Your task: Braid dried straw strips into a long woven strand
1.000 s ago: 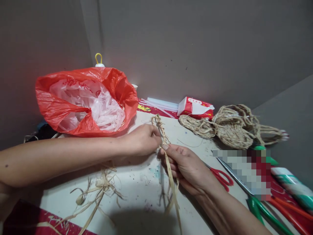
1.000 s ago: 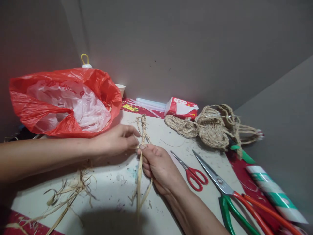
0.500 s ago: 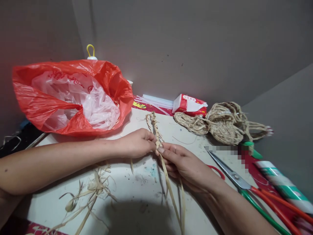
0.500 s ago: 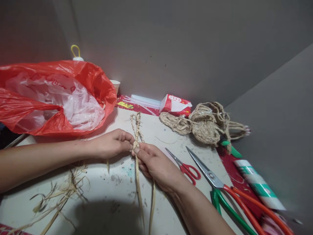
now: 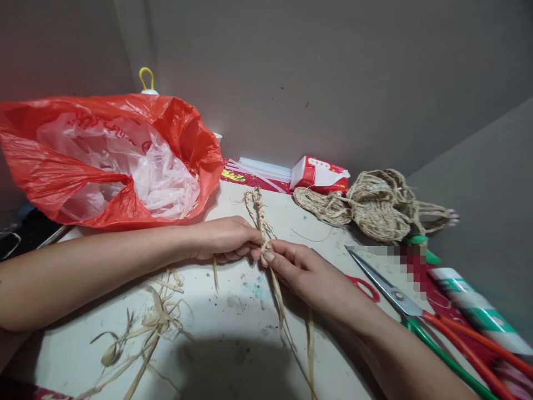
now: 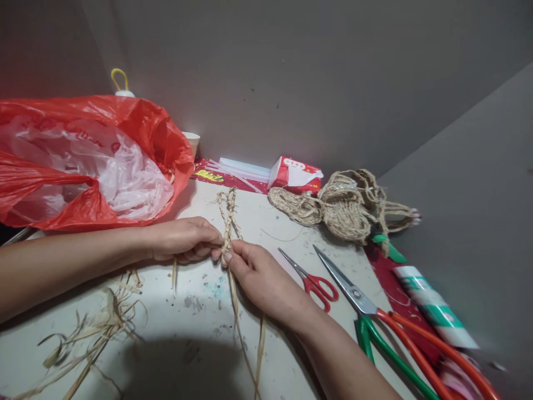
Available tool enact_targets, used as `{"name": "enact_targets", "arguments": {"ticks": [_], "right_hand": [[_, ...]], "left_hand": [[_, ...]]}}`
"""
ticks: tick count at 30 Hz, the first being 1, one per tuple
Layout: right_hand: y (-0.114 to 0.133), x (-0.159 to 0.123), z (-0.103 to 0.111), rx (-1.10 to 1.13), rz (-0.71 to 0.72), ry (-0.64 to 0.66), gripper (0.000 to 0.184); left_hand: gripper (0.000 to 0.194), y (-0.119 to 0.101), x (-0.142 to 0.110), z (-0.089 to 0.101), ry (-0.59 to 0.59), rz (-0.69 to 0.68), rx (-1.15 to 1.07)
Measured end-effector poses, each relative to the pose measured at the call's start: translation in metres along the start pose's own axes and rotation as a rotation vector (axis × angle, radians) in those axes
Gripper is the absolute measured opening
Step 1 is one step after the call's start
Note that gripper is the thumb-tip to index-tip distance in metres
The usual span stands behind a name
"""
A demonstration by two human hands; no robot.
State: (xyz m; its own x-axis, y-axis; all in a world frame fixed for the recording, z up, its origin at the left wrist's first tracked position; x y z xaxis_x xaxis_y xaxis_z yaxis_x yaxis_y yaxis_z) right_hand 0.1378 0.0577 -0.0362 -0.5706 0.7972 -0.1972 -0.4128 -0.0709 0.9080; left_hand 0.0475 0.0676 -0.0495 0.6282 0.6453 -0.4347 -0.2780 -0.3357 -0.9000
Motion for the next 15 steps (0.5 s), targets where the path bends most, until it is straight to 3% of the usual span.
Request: {"name": "enact_targets", "arguments": {"ticks": [4,7,11,15], "right_hand": [[0.007,-0.001,0.001,-0.131,0.019,-0.049,0.018],[0.01,-0.003,0.002,-0.205,0.017,-0.09,0.019],[0.006,-0.004,0.003,-0.221,-0.006,-0.035,0.019],[0.002,-0.007,0.015,-0.265,-0.033,-0.076,0.022]], "left_hand": [[0.023,0.001,-0.001,-0.004,0.045,0.021,-0.049],[0.02,-0.001,-0.003,-0.004,0.008,0.006,-0.026],[0.018,-0.004,-0.004,-0.002,-0.064,-0.046,0.045],[0.02,-0.005,-0.004,0.001,-0.117,-0.094,0.154]]}}
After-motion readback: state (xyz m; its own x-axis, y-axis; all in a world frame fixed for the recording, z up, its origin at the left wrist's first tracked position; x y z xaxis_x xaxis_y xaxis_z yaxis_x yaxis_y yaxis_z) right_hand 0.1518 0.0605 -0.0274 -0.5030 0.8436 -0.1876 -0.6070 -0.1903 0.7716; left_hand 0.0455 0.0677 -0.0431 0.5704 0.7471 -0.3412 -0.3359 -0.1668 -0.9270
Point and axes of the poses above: each hand's wrist, its own x-axis towards the middle knuckle, its own z-axis out of the back of the hand, y = z × x, the point moved 8 cm from there along x, towards the middle knuckle, and after that the axes turned 4 degrees about y, right-handed, at the moved point
